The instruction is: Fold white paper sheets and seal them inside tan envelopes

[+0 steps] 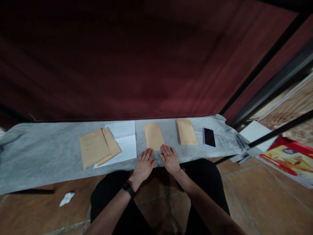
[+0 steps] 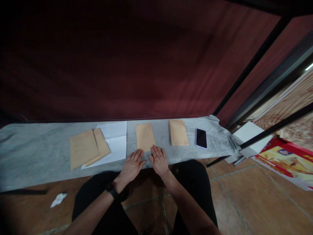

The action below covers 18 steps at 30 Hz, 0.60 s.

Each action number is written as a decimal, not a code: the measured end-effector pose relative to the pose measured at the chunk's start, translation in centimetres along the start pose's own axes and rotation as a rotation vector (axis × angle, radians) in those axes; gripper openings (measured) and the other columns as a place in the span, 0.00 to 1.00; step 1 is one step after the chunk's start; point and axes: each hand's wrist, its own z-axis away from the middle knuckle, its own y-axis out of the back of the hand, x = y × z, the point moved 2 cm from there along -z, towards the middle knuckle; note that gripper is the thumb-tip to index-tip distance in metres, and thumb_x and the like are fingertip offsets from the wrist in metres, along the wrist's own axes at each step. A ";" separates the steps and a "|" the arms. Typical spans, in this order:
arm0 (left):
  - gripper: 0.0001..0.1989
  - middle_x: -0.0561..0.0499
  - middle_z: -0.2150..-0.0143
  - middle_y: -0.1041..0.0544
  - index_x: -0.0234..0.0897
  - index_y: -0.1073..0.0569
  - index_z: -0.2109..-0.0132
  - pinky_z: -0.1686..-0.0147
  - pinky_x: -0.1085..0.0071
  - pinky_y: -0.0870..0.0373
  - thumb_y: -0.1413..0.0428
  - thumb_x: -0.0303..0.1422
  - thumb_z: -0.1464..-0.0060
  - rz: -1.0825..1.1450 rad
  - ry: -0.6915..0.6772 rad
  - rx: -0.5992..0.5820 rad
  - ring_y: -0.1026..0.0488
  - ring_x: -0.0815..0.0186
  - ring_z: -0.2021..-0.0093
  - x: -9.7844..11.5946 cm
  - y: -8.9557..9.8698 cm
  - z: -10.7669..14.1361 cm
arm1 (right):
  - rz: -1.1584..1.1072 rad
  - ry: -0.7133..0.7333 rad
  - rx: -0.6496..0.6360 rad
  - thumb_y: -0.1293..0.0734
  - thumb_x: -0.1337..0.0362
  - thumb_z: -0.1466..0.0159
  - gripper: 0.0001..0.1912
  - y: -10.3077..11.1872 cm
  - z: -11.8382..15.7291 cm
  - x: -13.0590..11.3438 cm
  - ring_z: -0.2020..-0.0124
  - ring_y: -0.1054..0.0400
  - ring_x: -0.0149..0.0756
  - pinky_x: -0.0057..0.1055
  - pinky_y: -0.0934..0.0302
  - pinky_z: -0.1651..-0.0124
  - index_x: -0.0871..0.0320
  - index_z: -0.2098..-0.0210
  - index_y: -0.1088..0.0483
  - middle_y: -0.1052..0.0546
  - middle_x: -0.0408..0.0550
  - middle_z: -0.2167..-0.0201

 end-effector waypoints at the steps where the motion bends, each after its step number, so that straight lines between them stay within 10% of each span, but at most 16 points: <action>1: 0.27 0.38 0.31 0.34 0.31 0.36 0.33 0.33 0.52 0.40 0.57 0.40 0.31 0.007 0.005 0.004 0.40 0.53 0.30 -0.1 0.0 0.1 | 0.009 -0.026 0.007 0.44 0.60 0.25 0.25 0.1 0.1 0.3 0.32 0.40 0.44 0.48 0.50 0.30 0.58 0.31 0.40 0.35 0.54 0.33; 18: 0.29 0.32 0.31 0.37 0.37 0.37 0.32 0.37 0.44 0.40 0.49 0.45 0.35 -0.099 0.010 -0.053 0.39 0.42 0.31 1.3 -0.1 -0.6 | -0.005 -0.154 0.051 0.45 0.62 0.26 0.23 0.0 0.3 0.2 0.34 0.39 0.48 0.49 0.51 0.31 0.58 0.35 0.35 0.31 0.54 0.35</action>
